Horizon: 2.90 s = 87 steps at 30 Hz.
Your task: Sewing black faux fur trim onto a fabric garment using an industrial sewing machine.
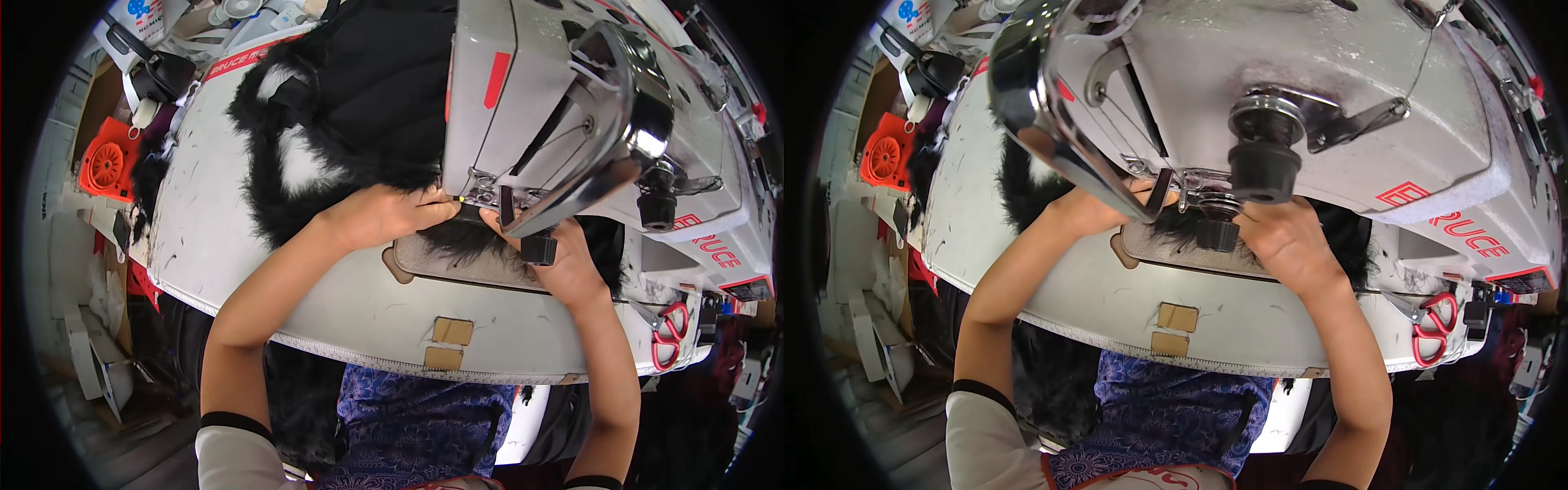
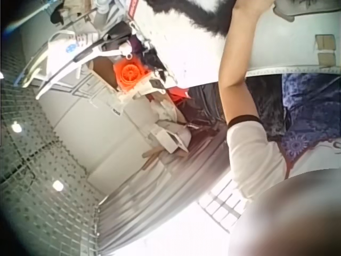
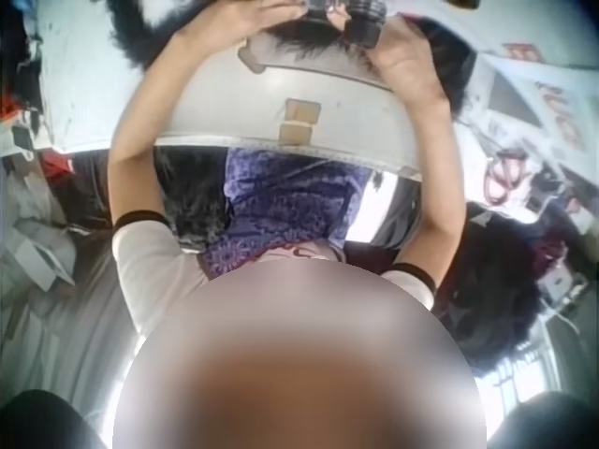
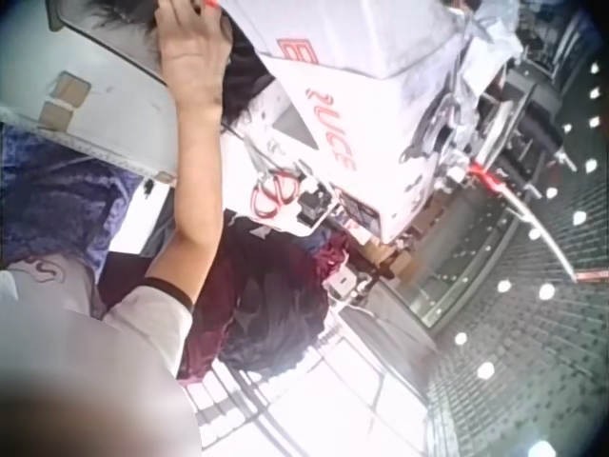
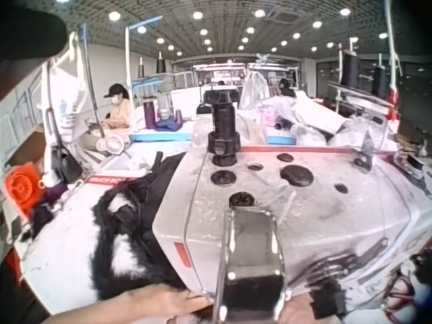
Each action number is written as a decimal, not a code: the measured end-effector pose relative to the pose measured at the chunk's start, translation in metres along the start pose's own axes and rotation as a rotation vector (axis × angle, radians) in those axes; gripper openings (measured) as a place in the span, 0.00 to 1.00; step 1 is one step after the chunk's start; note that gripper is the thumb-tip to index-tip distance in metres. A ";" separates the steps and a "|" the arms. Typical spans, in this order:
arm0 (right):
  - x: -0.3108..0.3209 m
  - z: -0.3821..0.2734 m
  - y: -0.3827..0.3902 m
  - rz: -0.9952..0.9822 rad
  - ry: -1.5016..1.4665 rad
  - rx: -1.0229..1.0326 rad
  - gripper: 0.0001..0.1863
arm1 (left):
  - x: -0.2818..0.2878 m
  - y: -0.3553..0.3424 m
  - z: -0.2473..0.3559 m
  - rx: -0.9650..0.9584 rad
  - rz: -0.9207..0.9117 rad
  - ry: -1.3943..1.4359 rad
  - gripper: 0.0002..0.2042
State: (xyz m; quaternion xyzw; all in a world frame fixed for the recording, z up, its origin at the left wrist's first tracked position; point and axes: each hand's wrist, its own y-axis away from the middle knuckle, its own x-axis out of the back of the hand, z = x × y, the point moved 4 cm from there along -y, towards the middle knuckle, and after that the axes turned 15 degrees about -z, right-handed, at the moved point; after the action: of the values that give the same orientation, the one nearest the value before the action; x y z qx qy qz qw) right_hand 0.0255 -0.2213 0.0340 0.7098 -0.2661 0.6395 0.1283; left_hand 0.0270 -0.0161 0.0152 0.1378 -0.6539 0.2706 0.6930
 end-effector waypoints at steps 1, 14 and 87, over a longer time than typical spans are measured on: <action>0.001 0.000 0.000 0.000 -0.001 0.001 0.04 | 0.000 0.000 -0.001 0.001 -0.001 0.000 0.17; -0.001 -0.003 -0.003 0.056 0.021 -0.001 0.04 | 0.003 0.000 0.000 -0.011 -0.021 -0.078 0.16; -0.004 -0.051 -0.002 0.112 -0.087 -0.029 0.17 | 0.033 0.008 0.046 -0.156 -0.035 -0.110 0.10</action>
State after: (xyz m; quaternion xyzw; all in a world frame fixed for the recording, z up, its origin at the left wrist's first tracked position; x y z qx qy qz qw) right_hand -0.0165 -0.1917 0.0376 0.7189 -0.3200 0.6103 0.0911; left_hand -0.0153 -0.0282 0.0510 0.1098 -0.7075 0.1989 0.6692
